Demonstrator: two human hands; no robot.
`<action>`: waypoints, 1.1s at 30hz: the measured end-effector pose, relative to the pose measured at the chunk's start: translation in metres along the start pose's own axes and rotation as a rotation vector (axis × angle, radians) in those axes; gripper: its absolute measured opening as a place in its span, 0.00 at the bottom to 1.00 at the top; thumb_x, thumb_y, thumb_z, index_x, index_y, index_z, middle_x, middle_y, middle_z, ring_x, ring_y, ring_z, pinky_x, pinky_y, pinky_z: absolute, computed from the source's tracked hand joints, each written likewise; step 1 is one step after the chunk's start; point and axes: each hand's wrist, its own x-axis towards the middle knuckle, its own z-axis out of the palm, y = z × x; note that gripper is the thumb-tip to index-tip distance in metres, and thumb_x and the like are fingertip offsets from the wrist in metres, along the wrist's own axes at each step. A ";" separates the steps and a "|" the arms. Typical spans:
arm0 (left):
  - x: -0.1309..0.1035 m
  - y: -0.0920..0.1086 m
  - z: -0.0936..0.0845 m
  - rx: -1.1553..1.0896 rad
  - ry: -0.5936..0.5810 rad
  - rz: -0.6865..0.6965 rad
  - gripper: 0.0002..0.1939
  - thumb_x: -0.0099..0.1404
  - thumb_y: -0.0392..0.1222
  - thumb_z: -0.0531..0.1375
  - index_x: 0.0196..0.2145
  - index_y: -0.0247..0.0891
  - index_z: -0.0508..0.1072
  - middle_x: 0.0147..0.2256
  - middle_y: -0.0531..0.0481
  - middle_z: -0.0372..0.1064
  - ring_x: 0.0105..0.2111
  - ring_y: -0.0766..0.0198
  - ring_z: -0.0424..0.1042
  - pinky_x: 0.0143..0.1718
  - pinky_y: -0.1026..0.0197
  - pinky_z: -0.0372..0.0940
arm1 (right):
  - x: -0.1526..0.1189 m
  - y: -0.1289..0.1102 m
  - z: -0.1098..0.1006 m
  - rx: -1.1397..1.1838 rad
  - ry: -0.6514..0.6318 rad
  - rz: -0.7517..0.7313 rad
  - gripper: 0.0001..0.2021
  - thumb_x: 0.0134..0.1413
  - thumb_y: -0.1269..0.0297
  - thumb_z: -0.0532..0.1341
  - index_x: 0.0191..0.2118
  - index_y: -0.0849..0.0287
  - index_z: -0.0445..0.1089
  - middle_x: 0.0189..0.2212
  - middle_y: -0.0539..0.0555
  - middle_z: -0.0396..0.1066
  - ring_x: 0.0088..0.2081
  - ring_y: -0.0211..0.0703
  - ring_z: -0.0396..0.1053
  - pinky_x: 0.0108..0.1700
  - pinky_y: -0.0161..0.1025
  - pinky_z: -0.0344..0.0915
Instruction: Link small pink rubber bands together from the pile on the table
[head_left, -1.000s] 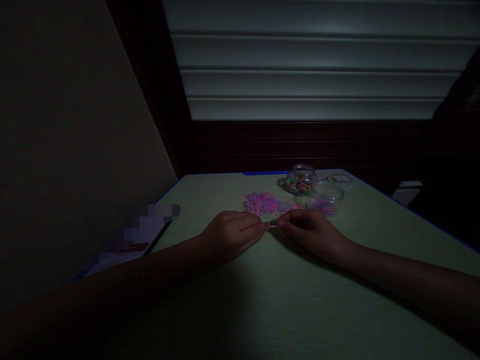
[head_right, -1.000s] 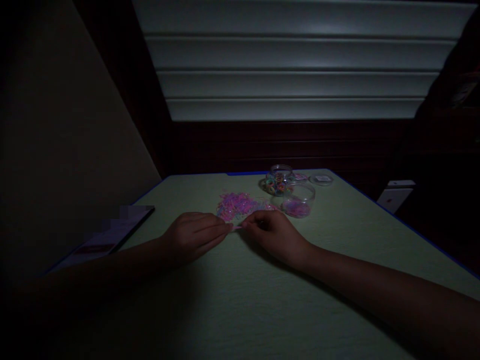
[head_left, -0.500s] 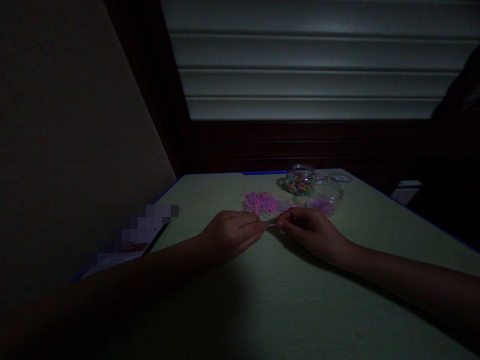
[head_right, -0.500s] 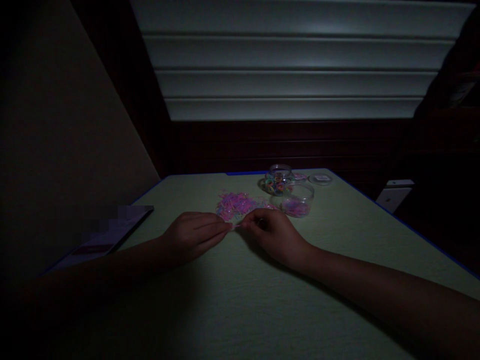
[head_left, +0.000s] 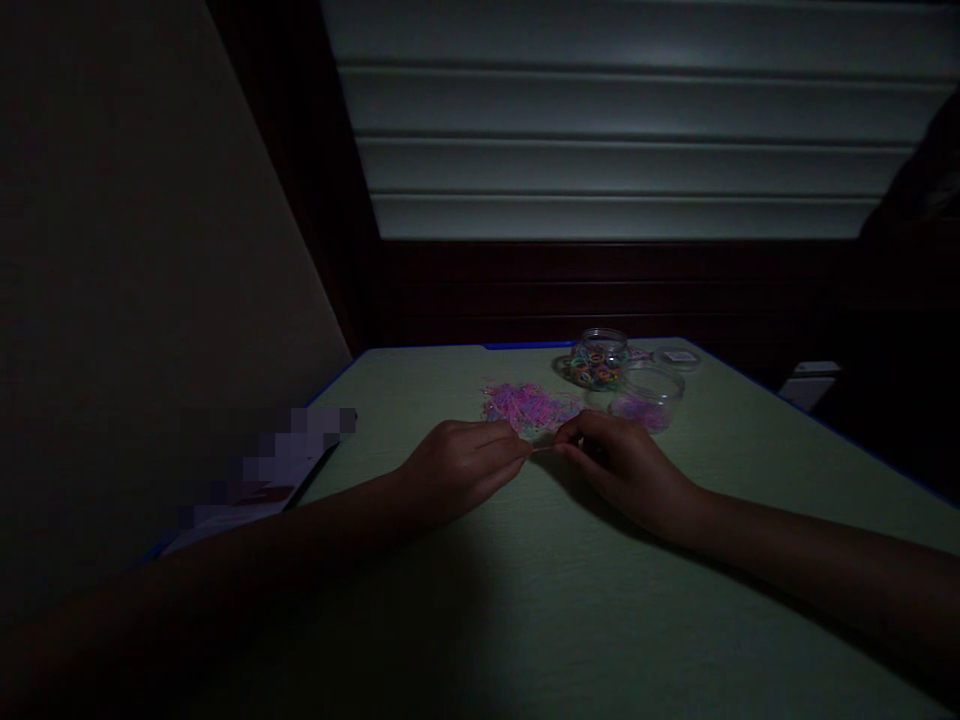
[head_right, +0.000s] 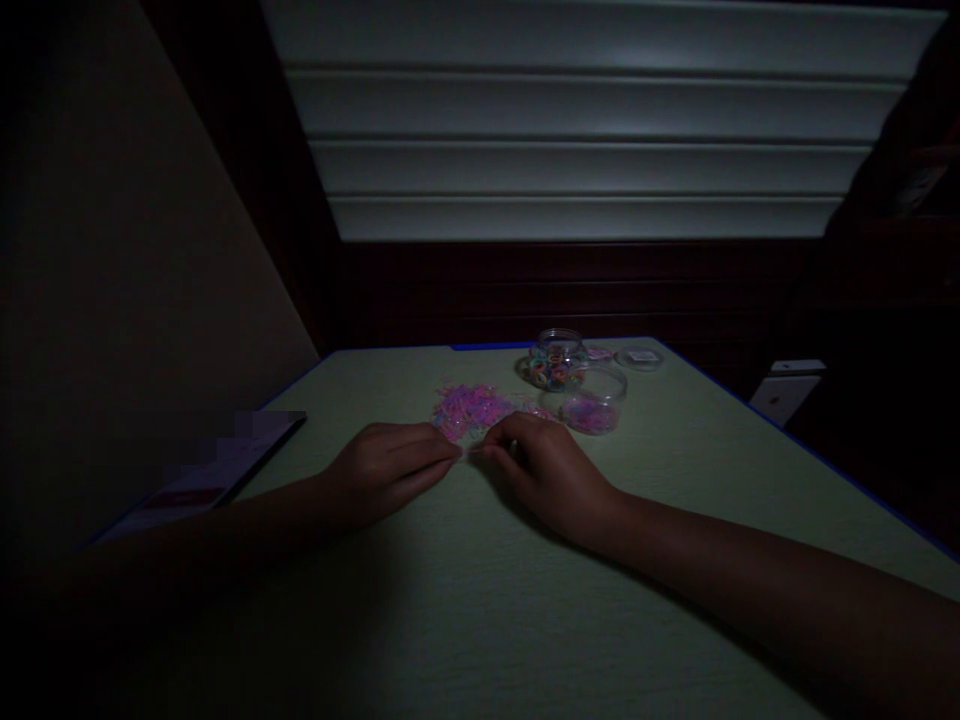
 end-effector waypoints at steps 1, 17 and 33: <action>0.000 0.000 0.000 -0.001 0.000 -0.004 0.09 0.62 0.36 0.51 0.37 0.34 0.68 0.31 0.48 0.68 0.31 0.68 0.67 0.31 0.67 0.62 | 0.000 0.000 0.000 0.001 -0.002 0.002 0.06 0.53 0.67 0.53 0.32 0.61 0.66 0.28 0.51 0.67 0.30 0.36 0.63 0.34 0.34 0.58; 0.000 -0.001 0.005 -0.031 0.008 -0.099 0.13 0.60 0.40 0.54 0.44 0.37 0.64 0.35 0.49 0.67 0.33 0.67 0.67 0.31 0.66 0.62 | -0.001 0.002 0.001 -0.017 0.039 0.029 0.05 0.53 0.67 0.53 0.33 0.60 0.66 0.29 0.51 0.67 0.31 0.36 0.63 0.34 0.34 0.58; 0.001 -0.001 0.003 -0.037 -0.030 -0.072 0.11 0.62 0.39 0.51 0.42 0.36 0.66 0.32 0.48 0.67 0.31 0.68 0.66 0.31 0.67 0.60 | -0.001 0.000 0.001 -0.025 0.014 0.023 0.06 0.53 0.65 0.54 0.32 0.59 0.66 0.27 0.49 0.66 0.29 0.34 0.61 0.31 0.33 0.56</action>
